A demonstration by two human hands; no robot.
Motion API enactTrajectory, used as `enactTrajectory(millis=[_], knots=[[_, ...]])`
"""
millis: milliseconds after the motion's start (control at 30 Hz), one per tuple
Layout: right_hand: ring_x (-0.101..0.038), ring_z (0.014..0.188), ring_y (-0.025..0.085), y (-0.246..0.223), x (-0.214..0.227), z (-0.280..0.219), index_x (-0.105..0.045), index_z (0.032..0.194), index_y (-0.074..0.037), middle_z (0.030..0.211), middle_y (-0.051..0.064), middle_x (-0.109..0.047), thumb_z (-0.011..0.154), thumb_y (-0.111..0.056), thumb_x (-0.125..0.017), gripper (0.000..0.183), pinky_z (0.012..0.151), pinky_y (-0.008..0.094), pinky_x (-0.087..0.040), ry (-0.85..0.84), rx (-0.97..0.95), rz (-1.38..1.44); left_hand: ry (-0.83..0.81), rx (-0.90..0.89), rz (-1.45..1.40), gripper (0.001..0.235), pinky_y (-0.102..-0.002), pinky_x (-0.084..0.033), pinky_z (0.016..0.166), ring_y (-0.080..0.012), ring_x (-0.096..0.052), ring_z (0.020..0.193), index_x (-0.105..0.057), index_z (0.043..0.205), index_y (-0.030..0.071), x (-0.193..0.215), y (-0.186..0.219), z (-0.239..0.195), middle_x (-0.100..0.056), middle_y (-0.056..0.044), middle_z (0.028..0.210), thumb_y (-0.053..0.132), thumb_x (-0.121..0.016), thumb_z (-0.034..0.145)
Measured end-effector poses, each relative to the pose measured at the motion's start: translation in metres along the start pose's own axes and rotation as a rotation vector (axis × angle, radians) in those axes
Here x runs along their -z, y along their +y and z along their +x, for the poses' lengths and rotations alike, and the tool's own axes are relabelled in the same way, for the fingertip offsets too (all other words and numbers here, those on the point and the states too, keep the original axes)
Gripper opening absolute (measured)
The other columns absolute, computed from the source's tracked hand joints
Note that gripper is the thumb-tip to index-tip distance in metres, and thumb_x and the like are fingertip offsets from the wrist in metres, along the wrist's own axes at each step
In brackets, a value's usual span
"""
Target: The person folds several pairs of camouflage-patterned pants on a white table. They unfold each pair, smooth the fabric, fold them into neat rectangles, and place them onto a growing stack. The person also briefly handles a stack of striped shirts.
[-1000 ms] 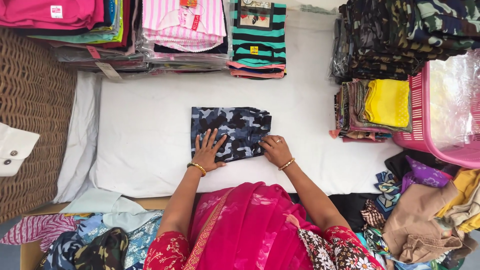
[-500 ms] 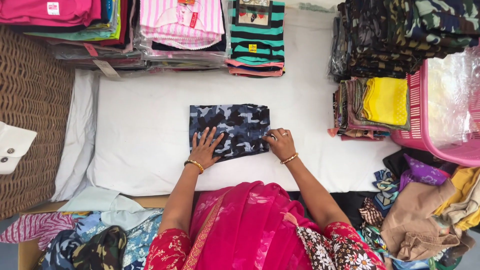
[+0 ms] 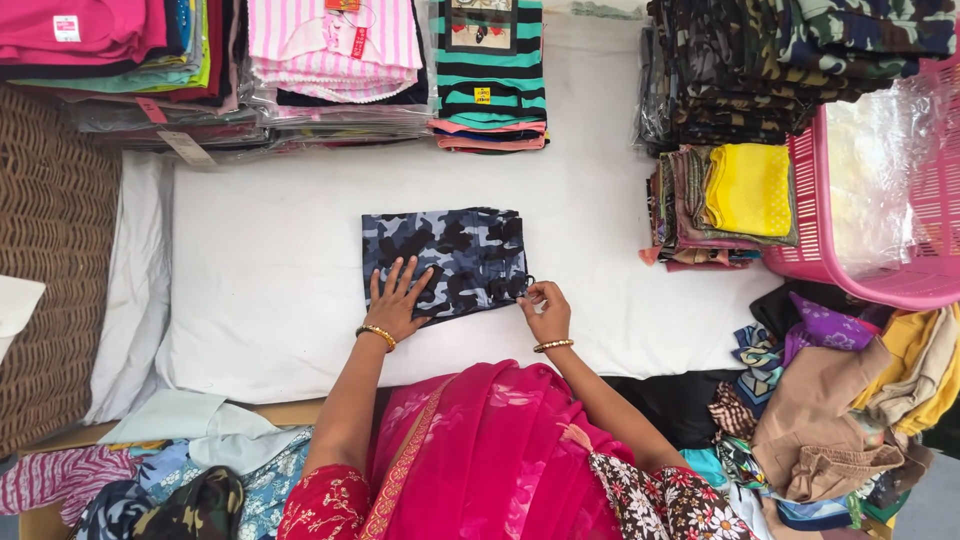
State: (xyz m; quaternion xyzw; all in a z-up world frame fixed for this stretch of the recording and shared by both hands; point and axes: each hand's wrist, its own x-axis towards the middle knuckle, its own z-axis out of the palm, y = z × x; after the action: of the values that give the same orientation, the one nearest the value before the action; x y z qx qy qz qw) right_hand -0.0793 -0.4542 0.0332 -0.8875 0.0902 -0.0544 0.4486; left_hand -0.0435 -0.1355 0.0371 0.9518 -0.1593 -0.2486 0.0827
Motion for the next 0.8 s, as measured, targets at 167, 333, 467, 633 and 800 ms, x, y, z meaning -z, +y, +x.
enactTrajectory(millis=[167,333,467,633,800], knots=[[-0.063,0.071,0.014,0.016,-0.013,0.005,-0.070,0.091,-0.005,0.087,0.002,-0.067,0.070,-0.010,-0.091,0.030,0.063,0.029,-0.049,0.006,-0.075,0.051,-0.001,0.007,0.000,0.101,-0.054,0.001,0.127,-0.0200,0.004,0.158,-0.012,0.159,0.048,0.002,0.001,0.000,0.002,0.007,0.172,0.063,-0.074,0.080],[-0.064,0.076,0.016,0.028,0.010,0.035,-0.069,0.084,-0.004,0.088,0.004,-0.064,0.069,-0.008,-0.091,0.027,0.066,0.031,-0.050,-0.008,0.007,0.021,0.000,0.007,0.012,0.101,-0.055,0.002,0.127,-0.0200,0.005,0.158,-0.012,0.159,0.049,-0.001,0.000,0.001,0.003,0.007,0.172,0.066,-0.072,0.080],[-0.063,0.081,0.017,0.033,0.018,0.037,-0.068,0.085,-0.005,0.092,0.004,-0.064,0.070,-0.011,-0.092,0.028,0.068,0.031,-0.050,-0.030,0.031,-0.073,0.009,0.002,0.030,0.101,-0.055,0.002,0.126,-0.0204,0.005,0.158,-0.011,0.159,0.049,0.001,0.001,0.002,0.003,0.007,0.172,0.069,-0.069,0.080],[-0.062,0.094,0.025,-0.002,0.036,0.041,-0.068,0.096,-0.009,0.104,0.007,-0.065,0.073,-0.022,-0.087,0.032,0.078,0.038,-0.052,-0.007,0.120,-0.120,-0.037,0.002,-0.118,0.097,-0.056,0.002,0.126,-0.0217,0.003,0.157,-0.020,0.157,0.045,0.022,0.002,-0.005,-0.001,0.005,0.171,0.074,-0.068,0.078],[-0.056,0.126,0.032,-0.054,0.006,0.061,-0.065,0.122,-0.013,0.133,0.011,-0.060,0.091,-0.037,-0.073,0.040,0.103,0.046,-0.046,0.016,0.370,-0.158,0.358,-0.034,-0.135,0.068,-0.058,-0.007,0.128,-0.0225,-0.011,0.162,-0.035,0.160,0.041,-0.011,0.006,0.018,-0.017,0.004,0.174,0.053,-0.060,0.099]])
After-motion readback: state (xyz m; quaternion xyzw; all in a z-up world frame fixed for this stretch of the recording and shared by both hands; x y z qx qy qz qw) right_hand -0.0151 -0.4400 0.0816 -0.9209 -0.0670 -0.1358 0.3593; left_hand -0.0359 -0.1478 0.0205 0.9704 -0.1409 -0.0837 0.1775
